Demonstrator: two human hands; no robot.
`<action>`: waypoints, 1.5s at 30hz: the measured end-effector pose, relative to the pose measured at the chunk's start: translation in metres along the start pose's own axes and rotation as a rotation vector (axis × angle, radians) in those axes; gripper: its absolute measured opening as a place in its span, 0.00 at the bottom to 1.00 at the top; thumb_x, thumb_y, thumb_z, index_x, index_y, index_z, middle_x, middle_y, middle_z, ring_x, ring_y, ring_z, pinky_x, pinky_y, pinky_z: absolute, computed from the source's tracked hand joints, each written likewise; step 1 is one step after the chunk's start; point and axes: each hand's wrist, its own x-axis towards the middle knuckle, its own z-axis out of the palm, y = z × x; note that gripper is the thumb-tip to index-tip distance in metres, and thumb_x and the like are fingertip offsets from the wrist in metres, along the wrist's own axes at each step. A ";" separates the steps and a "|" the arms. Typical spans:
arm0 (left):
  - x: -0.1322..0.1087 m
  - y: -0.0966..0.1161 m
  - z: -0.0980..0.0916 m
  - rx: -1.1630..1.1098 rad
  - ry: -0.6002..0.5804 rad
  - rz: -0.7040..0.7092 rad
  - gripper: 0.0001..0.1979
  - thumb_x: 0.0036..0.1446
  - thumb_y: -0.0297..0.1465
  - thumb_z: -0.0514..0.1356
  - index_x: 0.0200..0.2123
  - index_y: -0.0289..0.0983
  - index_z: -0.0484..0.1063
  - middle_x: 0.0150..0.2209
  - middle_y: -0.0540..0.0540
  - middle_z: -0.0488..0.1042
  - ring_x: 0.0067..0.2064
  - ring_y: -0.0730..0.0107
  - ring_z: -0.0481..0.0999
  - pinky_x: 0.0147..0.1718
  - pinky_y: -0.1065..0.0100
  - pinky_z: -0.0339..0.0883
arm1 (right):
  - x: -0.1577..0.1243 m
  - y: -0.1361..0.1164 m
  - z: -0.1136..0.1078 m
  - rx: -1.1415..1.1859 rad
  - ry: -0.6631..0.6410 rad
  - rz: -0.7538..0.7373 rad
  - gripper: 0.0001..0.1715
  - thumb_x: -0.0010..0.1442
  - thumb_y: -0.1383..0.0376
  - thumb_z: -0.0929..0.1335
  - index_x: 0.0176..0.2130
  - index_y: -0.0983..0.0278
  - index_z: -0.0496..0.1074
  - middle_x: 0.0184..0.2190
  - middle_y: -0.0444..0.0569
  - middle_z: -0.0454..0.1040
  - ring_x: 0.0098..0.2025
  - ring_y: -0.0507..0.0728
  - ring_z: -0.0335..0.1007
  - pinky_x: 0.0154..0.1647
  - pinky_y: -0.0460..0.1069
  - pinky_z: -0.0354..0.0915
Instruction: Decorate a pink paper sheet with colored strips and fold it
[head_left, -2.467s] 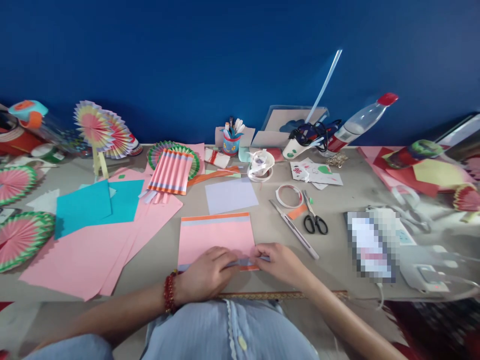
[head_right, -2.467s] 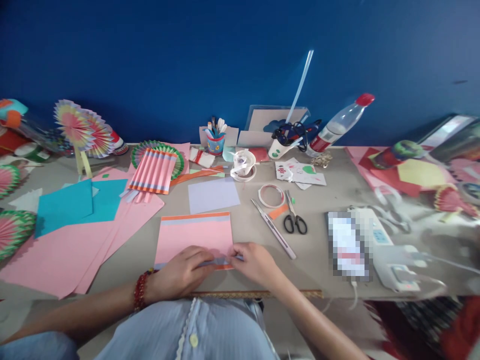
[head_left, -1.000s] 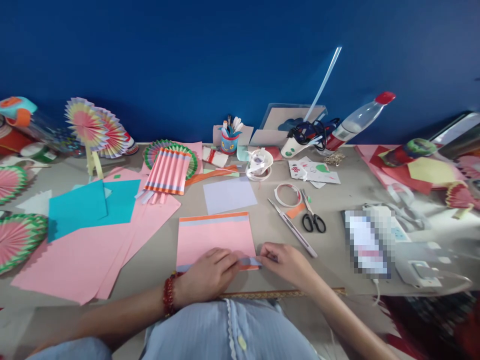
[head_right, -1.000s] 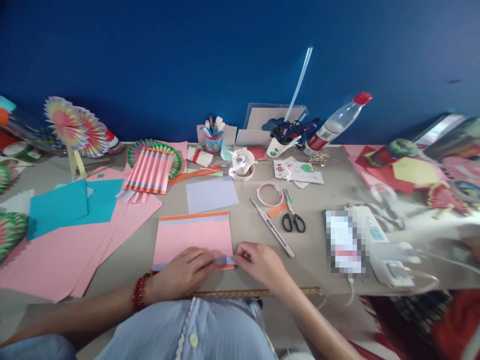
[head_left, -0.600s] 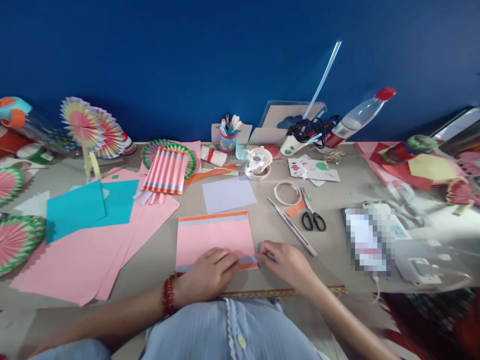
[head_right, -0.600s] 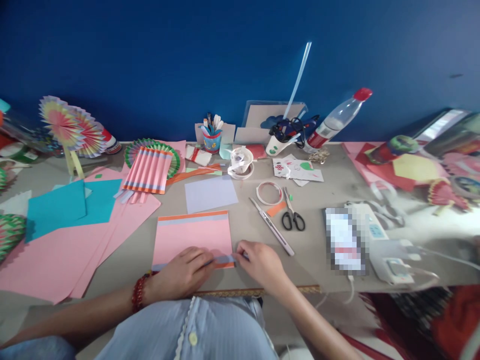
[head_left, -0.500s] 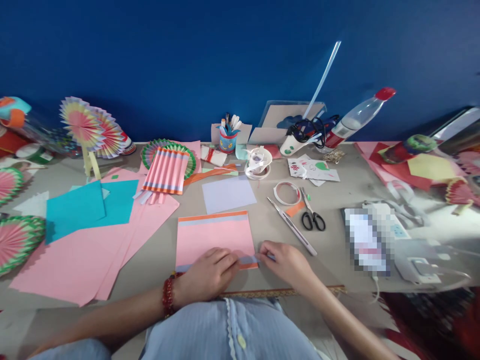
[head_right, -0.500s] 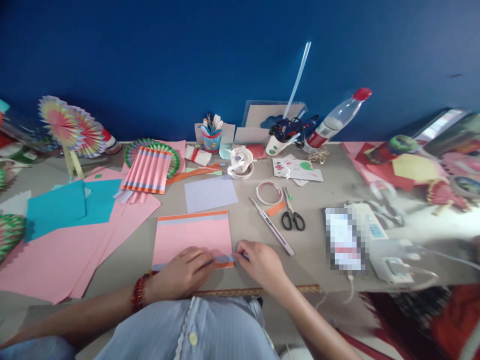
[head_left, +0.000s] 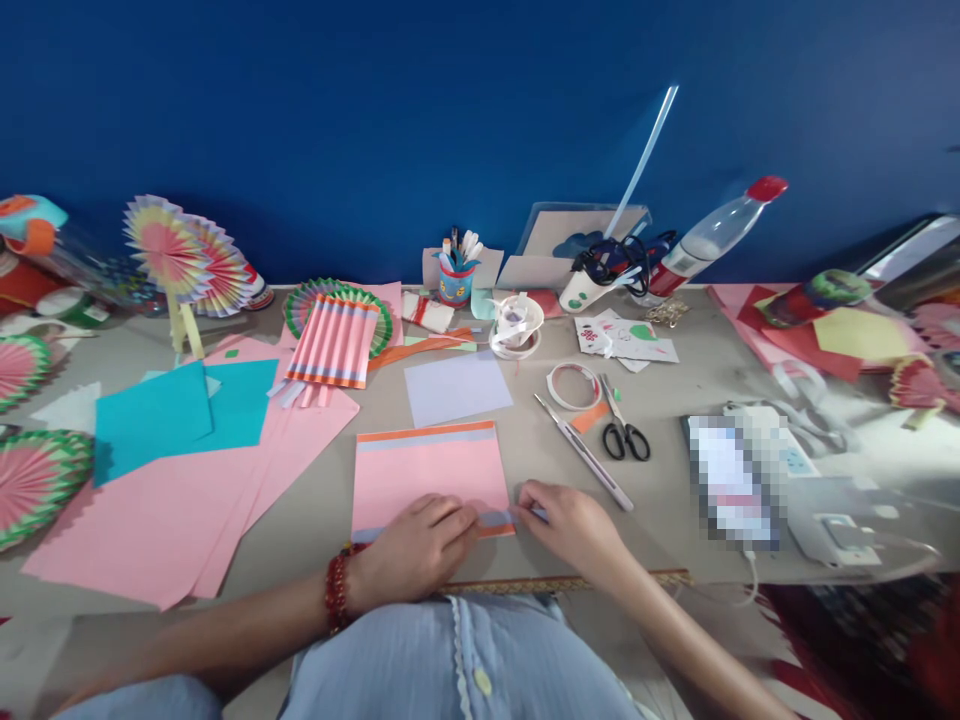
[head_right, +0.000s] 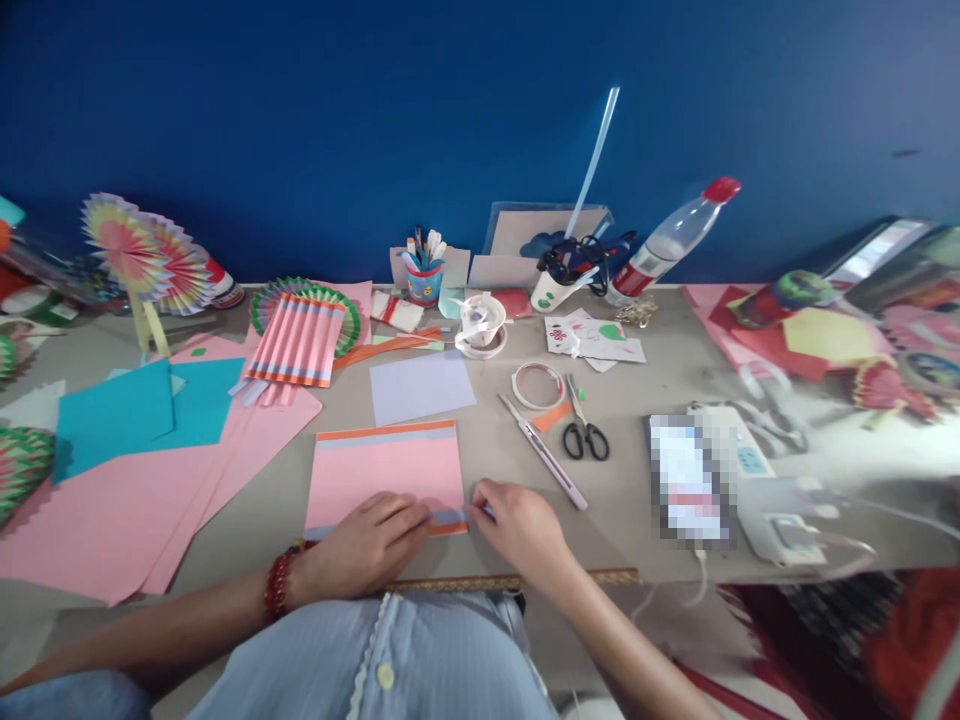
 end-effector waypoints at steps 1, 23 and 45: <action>0.000 0.000 0.001 0.005 -0.006 0.002 0.13 0.65 0.23 0.53 0.51 0.32 0.69 0.51 0.39 0.72 0.50 0.59 0.69 0.49 0.58 0.65 | 0.000 0.000 -0.001 0.000 -0.006 -0.001 0.08 0.63 0.60 0.64 0.34 0.60 0.71 0.31 0.45 0.77 0.32 0.55 0.71 0.30 0.47 0.51; 0.022 -0.007 -0.010 0.062 -0.131 0.279 0.15 0.69 0.28 0.51 0.53 0.32 0.71 0.59 0.40 0.69 0.54 0.62 0.68 0.47 0.63 0.62 | -0.002 0.004 0.002 0.040 0.026 -0.082 0.03 0.63 0.63 0.65 0.36 0.60 0.69 0.28 0.43 0.74 0.30 0.54 0.69 0.29 0.46 0.52; 0.036 -0.005 -0.015 -0.720 -0.046 -0.153 0.18 0.66 0.32 0.55 0.58 0.41 0.61 0.56 0.43 0.72 0.54 0.62 0.72 0.53 0.62 0.63 | -0.015 -0.002 0.021 0.415 0.092 -0.308 0.27 0.57 0.70 0.67 0.55 0.59 0.60 0.36 0.43 0.75 0.32 0.52 0.72 0.34 0.45 0.65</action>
